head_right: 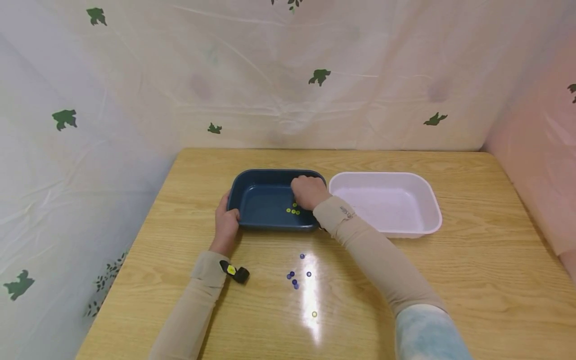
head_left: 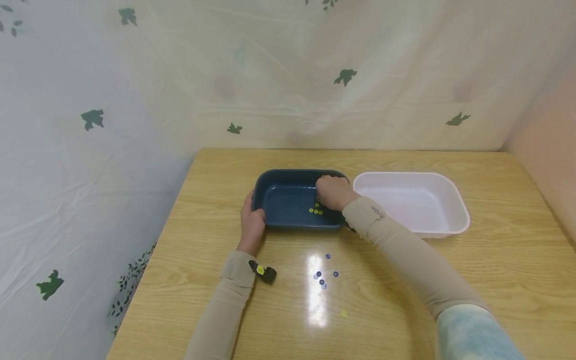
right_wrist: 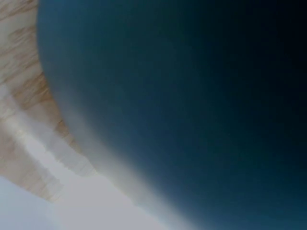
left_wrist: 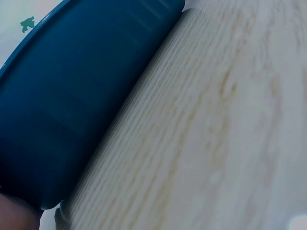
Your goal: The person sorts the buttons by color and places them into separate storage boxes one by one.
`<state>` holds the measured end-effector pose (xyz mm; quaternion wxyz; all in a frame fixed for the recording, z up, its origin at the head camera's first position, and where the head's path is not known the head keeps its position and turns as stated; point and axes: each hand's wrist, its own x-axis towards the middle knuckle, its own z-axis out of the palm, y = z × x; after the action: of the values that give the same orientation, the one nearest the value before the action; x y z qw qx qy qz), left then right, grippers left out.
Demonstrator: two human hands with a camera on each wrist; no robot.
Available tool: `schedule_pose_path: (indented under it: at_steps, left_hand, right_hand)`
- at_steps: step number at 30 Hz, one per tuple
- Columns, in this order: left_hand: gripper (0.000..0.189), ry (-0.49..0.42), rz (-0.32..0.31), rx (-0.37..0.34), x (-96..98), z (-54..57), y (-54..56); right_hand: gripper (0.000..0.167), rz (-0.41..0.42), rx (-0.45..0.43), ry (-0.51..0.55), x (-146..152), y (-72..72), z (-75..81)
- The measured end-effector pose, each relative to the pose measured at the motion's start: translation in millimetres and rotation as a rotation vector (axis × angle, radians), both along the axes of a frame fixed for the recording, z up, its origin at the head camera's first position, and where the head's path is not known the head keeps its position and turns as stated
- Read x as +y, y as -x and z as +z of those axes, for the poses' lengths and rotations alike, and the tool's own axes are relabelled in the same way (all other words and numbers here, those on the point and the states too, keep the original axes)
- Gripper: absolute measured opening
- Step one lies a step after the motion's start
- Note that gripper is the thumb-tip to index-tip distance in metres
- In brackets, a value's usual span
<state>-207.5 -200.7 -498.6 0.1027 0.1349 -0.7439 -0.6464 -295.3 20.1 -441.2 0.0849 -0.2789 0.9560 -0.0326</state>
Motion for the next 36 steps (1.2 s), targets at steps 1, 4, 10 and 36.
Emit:
schedule_pose_path:
  at_steps: [1, 4, 10, 36]
  left_hand:
    - [0.083, -0.002, -0.001, 0.002, 0.5, 0.0, 0.3]
    - [0.083, -0.017, -0.004, 0.005, 1.6, 0.2, 1.3]
    - [0.083, -0.019, 0.003, 0.006, 2.6, -0.2, 5.2]
    - [0.079, -0.028, -0.003, 0.002, -14.6, 0.5, 21.3]
  right_hand:
    - [0.016, -0.002, -0.001, 0.004, 1, 0.0, 0.1]
    - [0.016, -0.009, 0.002, 0.020, 4, 0.4, 1.2]
    - [0.015, -0.025, -0.008, 0.056, 9, -1.9, 7.0]
    - [0.018, -0.109, 0.053, 0.242, 32, -48.6, 78.3]
